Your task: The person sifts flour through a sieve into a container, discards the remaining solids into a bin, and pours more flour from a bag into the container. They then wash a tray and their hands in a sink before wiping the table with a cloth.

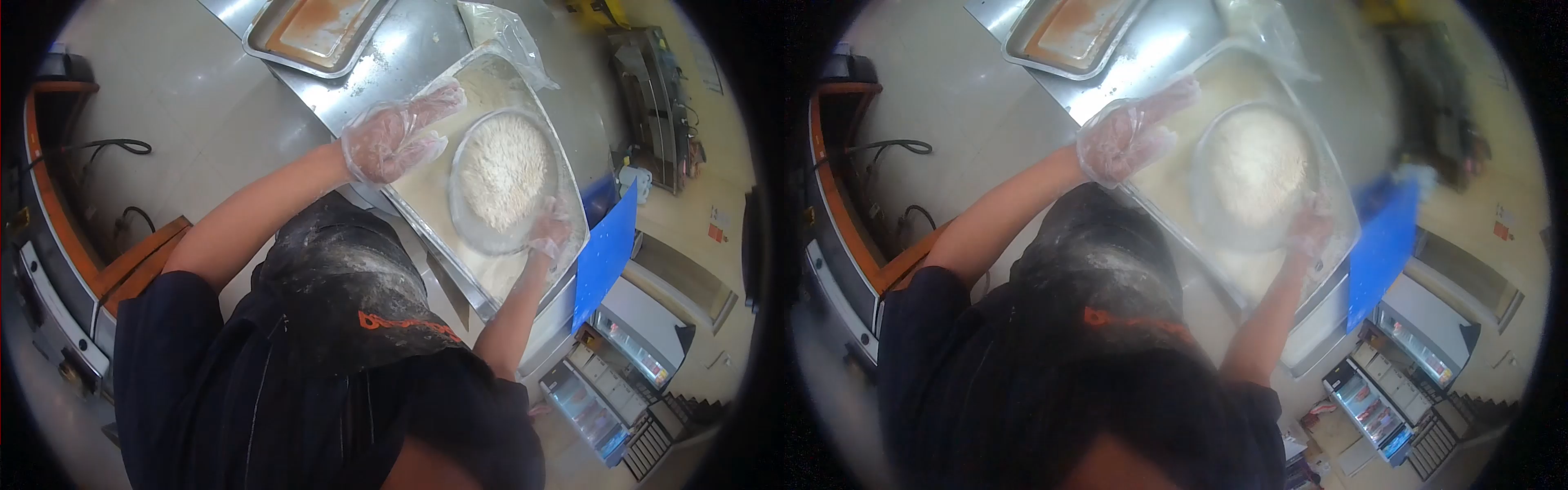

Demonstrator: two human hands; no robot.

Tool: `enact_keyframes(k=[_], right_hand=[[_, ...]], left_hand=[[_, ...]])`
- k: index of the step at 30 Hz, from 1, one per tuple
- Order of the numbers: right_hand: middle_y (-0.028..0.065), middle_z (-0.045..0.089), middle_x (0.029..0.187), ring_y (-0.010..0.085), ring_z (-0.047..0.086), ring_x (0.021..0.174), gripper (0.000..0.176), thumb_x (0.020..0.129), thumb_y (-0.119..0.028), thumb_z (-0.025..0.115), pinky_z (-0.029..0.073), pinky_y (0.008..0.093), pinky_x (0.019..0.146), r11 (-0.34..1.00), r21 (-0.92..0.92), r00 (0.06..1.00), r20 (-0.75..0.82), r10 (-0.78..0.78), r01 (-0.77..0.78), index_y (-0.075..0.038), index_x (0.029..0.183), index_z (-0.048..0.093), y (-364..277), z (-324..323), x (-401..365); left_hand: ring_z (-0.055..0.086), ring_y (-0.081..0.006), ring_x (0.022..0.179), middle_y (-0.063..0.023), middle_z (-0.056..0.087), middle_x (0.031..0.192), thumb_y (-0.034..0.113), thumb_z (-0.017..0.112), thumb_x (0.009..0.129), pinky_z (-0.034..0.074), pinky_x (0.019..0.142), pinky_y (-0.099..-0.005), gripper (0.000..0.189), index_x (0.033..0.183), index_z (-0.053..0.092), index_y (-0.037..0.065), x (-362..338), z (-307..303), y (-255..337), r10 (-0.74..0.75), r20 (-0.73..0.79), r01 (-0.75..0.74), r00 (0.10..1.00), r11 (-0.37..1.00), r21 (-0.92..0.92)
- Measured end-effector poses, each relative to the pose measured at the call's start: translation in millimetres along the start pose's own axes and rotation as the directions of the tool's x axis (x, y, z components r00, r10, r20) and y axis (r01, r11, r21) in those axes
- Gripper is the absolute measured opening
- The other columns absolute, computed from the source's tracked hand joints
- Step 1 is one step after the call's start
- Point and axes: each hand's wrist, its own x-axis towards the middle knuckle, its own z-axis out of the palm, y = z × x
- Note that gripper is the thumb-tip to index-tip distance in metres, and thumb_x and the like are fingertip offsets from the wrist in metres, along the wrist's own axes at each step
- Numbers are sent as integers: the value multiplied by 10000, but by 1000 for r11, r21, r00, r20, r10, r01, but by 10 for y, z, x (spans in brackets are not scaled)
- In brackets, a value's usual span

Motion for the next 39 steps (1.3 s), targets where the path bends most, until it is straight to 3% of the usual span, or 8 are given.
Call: enact_keyframes(k=[4,7,10,18,22,28,32,39], right_hand=[[163,647,1095,226,638,927,373,908,-230,517,470,340,804,932,57,921,184,343,-358,-44,1229,558,-661,-418,131],[144,672,1033,212,652,859,354,902,-228,535,475,325,744,978,-178,991,-57,-123,111,-49,1203,582,-440,-43,-3],[113,684,965,168,645,806,378,895,-238,549,477,295,707,892,334,952,156,265,-303,-51,1222,569,-348,-156,238],[73,660,924,139,591,681,342,902,-176,536,469,287,633,909,356,975,133,179,-216,-59,1223,569,-241,165,222],[87,649,1051,175,605,793,404,900,-111,525,494,270,711,967,-230,976,207,-60,108,32,1275,478,-400,-60,96],[133,638,1103,195,625,934,384,895,-90,535,482,282,778,220,938,946,211,245,-266,48,1251,497,31,268,-60],[133,599,1172,219,589,1014,374,930,-181,470,450,324,879,952,189,964,155,214,-241,-52,1278,516,-424,-181,-69],[161,619,1134,237,618,951,389,921,-250,490,472,334,840,961,8,937,223,269,-278,-41,1245,540,-587,-466,-247]], left_hand=[[317,-301,1339,-198,373,1409,117,426,905,230,1104,-372,463,1339,383,-38,15,2,-14,15,8,-15,1000,1000,13],[328,-297,1334,-197,382,1403,117,430,902,243,1099,-379,463,1339,388,-28,10,18,-23,6,-2,-6,1000,998,57],[332,-296,1332,-198,382,1404,124,426,901,255,1092,-369,463,1340,392,-19,8,19,-35,18,-9,-17,1000,1000,21],[372,-312,1303,-209,409,1382,116,404,894,270,1080,-359,445,1313,423,-32,21,-1,1,-40,-14,41,999,998,49],[394,-318,1285,-223,414,1372,119,415,888,288,1068,-353,453,1310,419,-46,14,43,-14,-21,-11,21,1000,999,47],[409,-328,1271,-224,428,1359,133,419,885,300,1058,-356,477,1327,402,-47,-14,37,36,-100,-45,103,994,993,59],[446,-314,1240,-205,441,1353,124,485,871,322,1053,-358,495,1337,400,-17,-21,40,62,-108,52,104,993,992,72],[541,-235,1144,-145,475,1340,175,610,834,417,985,-305,548,1323,427,10,-95,139,-52,-128,146,129,981,992,5]])
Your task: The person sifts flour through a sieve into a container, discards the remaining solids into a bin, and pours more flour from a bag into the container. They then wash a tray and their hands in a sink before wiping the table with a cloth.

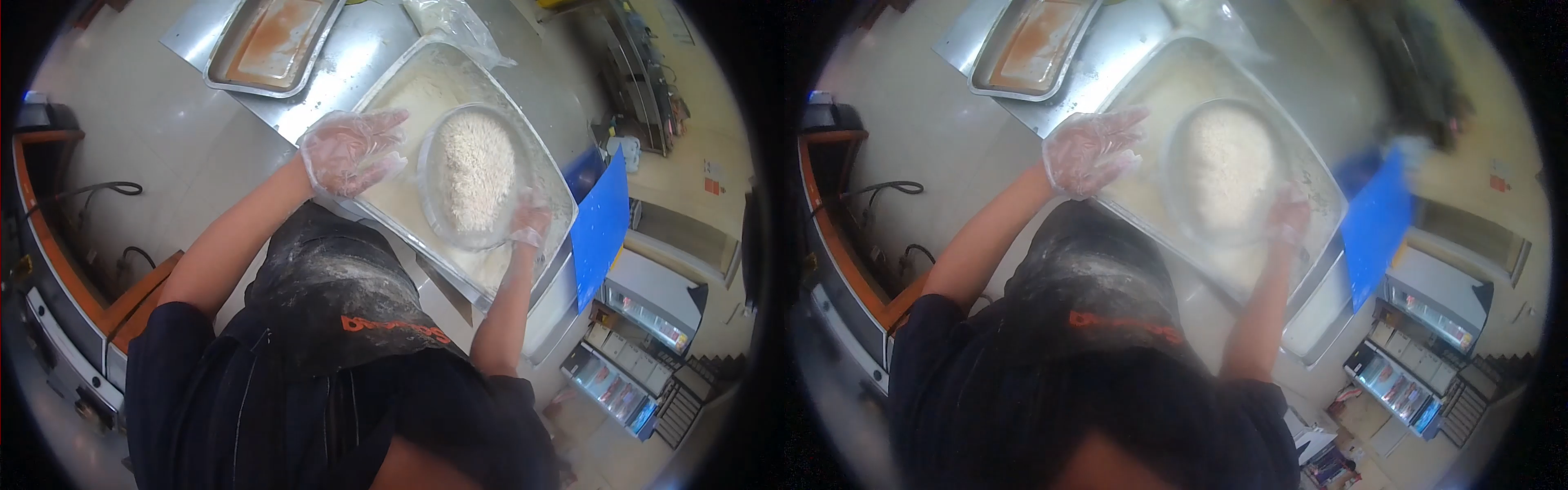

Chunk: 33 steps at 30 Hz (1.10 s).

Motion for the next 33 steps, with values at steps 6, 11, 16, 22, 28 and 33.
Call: enact_keyframes(k=[6,11,16,22,28,33], right_hand=[[178,501,1301,222,562,1057,421,929,-192,397,447,317,915,967,250,995,-81,62,-40,43,1272,465,713,141,212],[163,456,1354,197,529,1121,369,903,-110,421,437,290,912,997,-55,999,10,-53,53,31,1233,506,1020,68,167],[141,607,1180,237,601,1019,337,900,-179,497,452,319,864,980,-53,979,-86,186,-191,-58,1205,575,582,-173,-82],[159,649,1074,304,632,924,362,888,-192,518,468,338,817,975,-149,943,-313,111,-164,-66,1224,568,885,-45,-106],[160,659,999,300,635,883,359,865,-180,515,474,352,775,957,-277,988,-145,45,-84,-106,1210,578,860,-379,-326],[136,672,961,285,646,836,384,855,-174,505,482,376,721,983,-58,934,-327,146,-174,-143,1233,563,1073,-411,-356]], left_hand=[[531,-190,1139,-111,491,1321,28,600,809,449,952,-297,553,1329,415,4,19,11,41,-77,-20,67,997,951,-301],[554,-208,1112,-119,490,1320,-19,565,816,456,941,-312,538,1332,416,4,41,31,-12,-51,-34,36,998,942,-334],[539,-247,1150,-161,443,1365,-69,535,815,464,941,-350,523,1322,432,5,77,-25,102,-63,7,63,998,976,-207],[535,-263,1158,-171,454,1354,-65,533,806,449,951,-359,541,1331,425,11,82,79,-31,48,-103,-85,994,911,-403],[566,-174,1087,-113,485,1338,-14,569,820,458,939,-293,507,1312,448,13,65,85,-56,59,-105,-96,993,915,-392],[578,-170,1066,-111,495,1328,-2,571,825,460,936,-298,495,1307,457,6,78,13,-17,3,-20,-7,1000,975,-221]])
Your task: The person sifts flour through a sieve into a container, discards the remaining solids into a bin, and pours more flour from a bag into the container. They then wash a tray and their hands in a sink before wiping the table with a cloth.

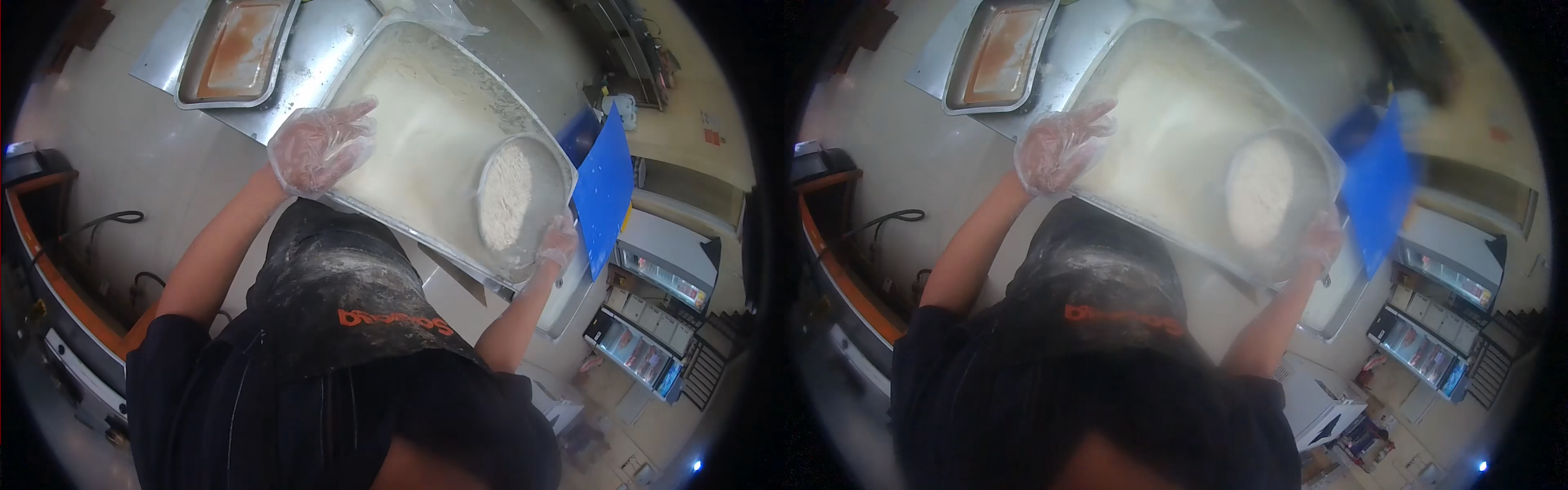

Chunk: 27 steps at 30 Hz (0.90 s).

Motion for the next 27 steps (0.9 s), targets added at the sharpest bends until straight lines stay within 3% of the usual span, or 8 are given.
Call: enact_keyframes(k=[5,7,10,16,19,22,24,27], right_hand=[[126,671,965,267,646,847,379,854,-180,498,479,383,712,941,-321,981,187,-44,104,-149,1223,576,61,133,0],[132,668,949,283,642,843,372,853,-189,509,473,392,714,995,99,986,161,-37,21,-132,1214,582,74,-34,-13],[136,663,943,283,633,840,379,843,-177,528,472,380,744,998,42,979,-202,-31,40,-101,1210,582,220,185,71],[160,654,1038,284,632,930,355,892,-214,496,474,374,807,946,317,997,3,-76,71,-53,1198,576,400,73,94],[114,672,919,284,639,742,310,926,-206,423,489,392,676,942,-309,991,75,-113,131,18,1058,591,35,7,-78],[145,641,1059,303,621,881,325,915,-204,426,474,391,809,981,-77,979,114,-167,176,5,1096,596,70,-145,-8],[157,642,1073,334,613,949,353,918,-248,441,470,397,830,891,-328,931,-75,-356,314,-45,1174,574,375,63,97],[154,638,1095,346,612,966,342,917,-257,452,469,403,831,962,73,964,-56,-261,264,-62,1159,594,842,457,184]], left_hand=[[597,-206,1023,-135,523,1282,-23,551,810,476,894,-322,426,1233,512,9,-8,10,39,-15,-21,14,1000,1000,-11],[623,-164,935,-107,613,1165,38,580,826,484,876,-292,495,1309,470,32,5,-27,35,22,-3,-21,1000,993,115],[643,-178,917,-104,665,1026,90,619,806,492,859,-299,515,1300,482,45,34,10,145,-45,-24,48,999,990,135],[633,-258,971,-136,647,1076,307,623,802,492,867,-334,554,1268,498,33,6,-98,198,-57,39,34,998,896,443],[619,-274,996,-120,649,1085,344,605,806,482,885,-340,560,1260,502,32,-8,-66,238,-63,32,43,997,904,426],[619,-271,996,-117,653,1074,351,609,803,484,881,-336,570,1260,497,29,49,-72,221,-25,61,-5,998,890,455],[628,-261,976,-136,642,1090,350,623,797,502,848,-334,583,1264,490,29,17,-59,97,-7,66,-22,998,900,435],[646,-239,935,-150,628,1119,213,665,791,532,796,-322,550,1274,478,31,-4,-32,79,-78,39,61,996,940,337]])
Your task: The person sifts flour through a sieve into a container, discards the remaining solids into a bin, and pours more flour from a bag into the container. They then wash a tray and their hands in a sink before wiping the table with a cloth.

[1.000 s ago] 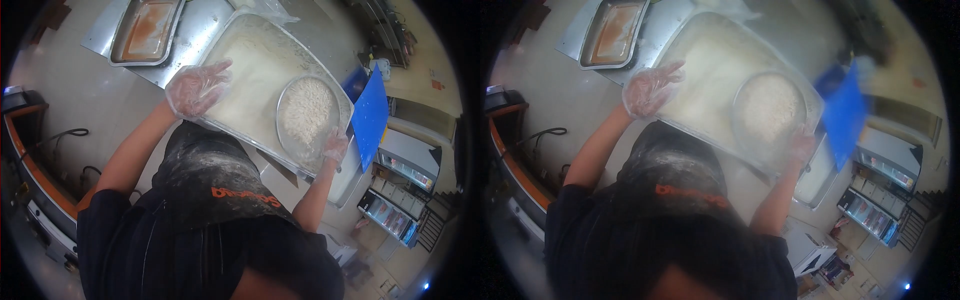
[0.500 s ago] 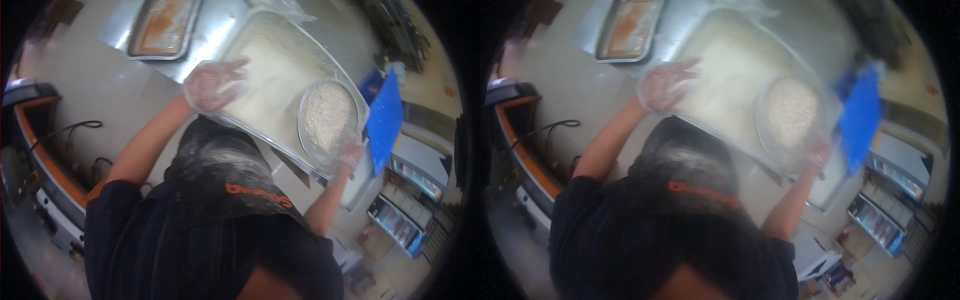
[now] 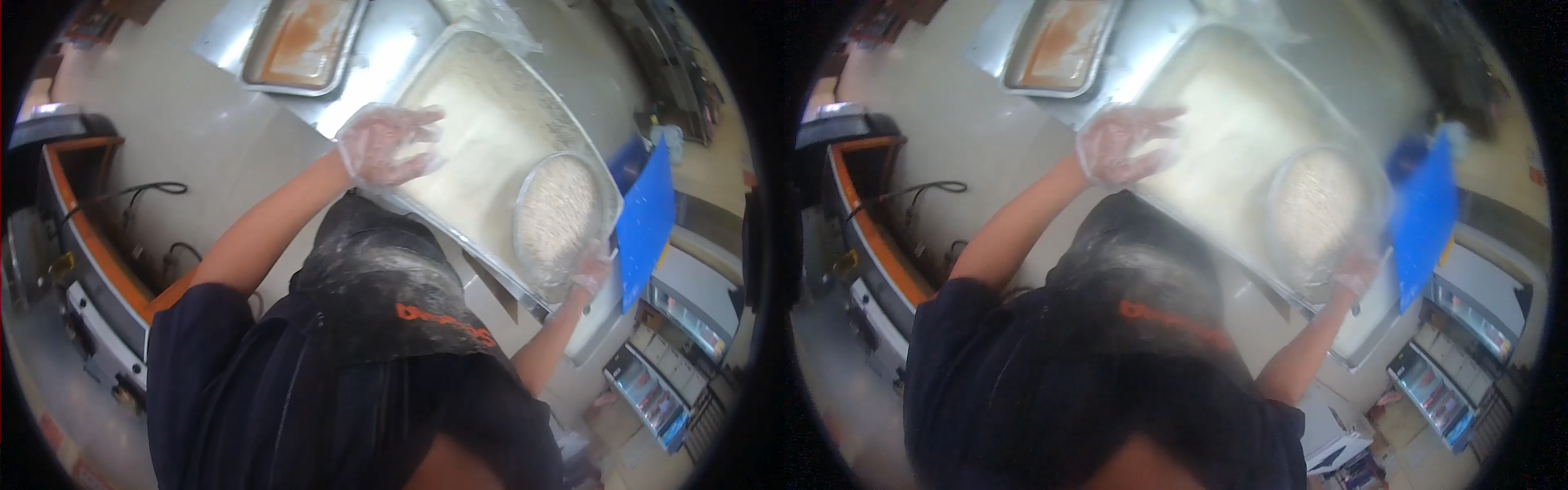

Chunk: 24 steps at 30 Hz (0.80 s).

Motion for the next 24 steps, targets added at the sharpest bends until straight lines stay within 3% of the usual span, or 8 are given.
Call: enact_keyframes(k=[1,2,7,10,13,17,21,24], right_hand=[[150,636,1101,343,614,955,330,915,-253,455,471,404,823,998,58,999,21,29,-31,-58,1134,607,-83,-11,31],[146,634,1105,338,619,936,319,913,-253,459,475,404,807,947,-316,998,-10,-60,53,-57,1109,617,-450,-237,-11],[153,630,1114,323,618,925,297,887,-217,484,467,414,782,934,-346,983,122,137,-87,-65,1109,609,-815,-447,-48],[159,642,1073,333,618,916,324,868,-234,502,465,414,784,911,-5,909,58,412,-413,-87,1139,604,-1024,-674,70],[167,650,1030,339,619,915,348,869,-253,510,464,410,797,927,-235,951,29,307,-292,-103,1173,592,-787,-373,62],[178,656,992,346,621,916,373,871,-276,518,464,405,809,944,-128,951,28,309,-303,-122,1205,579,-773,-491,155],[181,654,1000,352,620,920,376,870,-295,516,467,404,809,957,-235,978,82,192,-168,-134,1203,579,-763,-442,44],[172,653,1012,347,620,926,371,877,-305,508,468,406,813,957,6,956,54,289,-290,-133,1198,580,-1058,-565,214]], left_hand=[[648,-230,926,-144,625,1127,156,669,783,537,786,-315,542,1275,479,32,25,4,-13,70,-37,-71,997,997,-14],[650,-221,916,-138,622,1135,100,673,774,542,776,-307,540,1275,480,34,30,22,-20,139,-74,-142,987,989,-32],[639,-204,932,-112,594,1186,-36,657,759,540,806,-298,544,1270,486,35,68,47,19,164,-107,-184,981,958,-218],[627,-213,973,-126,574,1216,-25,650,770,533,828,-304,504,1249,503,23,90,58,35,102,-88,-120,991,966,-227],[607,-233,1030,-162,540,1257,-16,642,780,513,873,-321,476,1234,497,-9,76,17,127,66,-6,-66,998,986,-156],[601,-220,1037,-165,549,1261,33,585,786,476,892,-315,345,1119,554,-51,30,92,9,53,-67,-72,996,938,-339],[582,-255,1081,-203,547,1248,84,578,793,446,921,-318,295,1046,591,-67,90,-27,247,8,76,-5,997,999,-41],[578,-256,1093,-213,549,1241,97,588,788,438,937,-325,310,1048,591,-71,97,-26,184,41,40,-38,998,998,-56]])
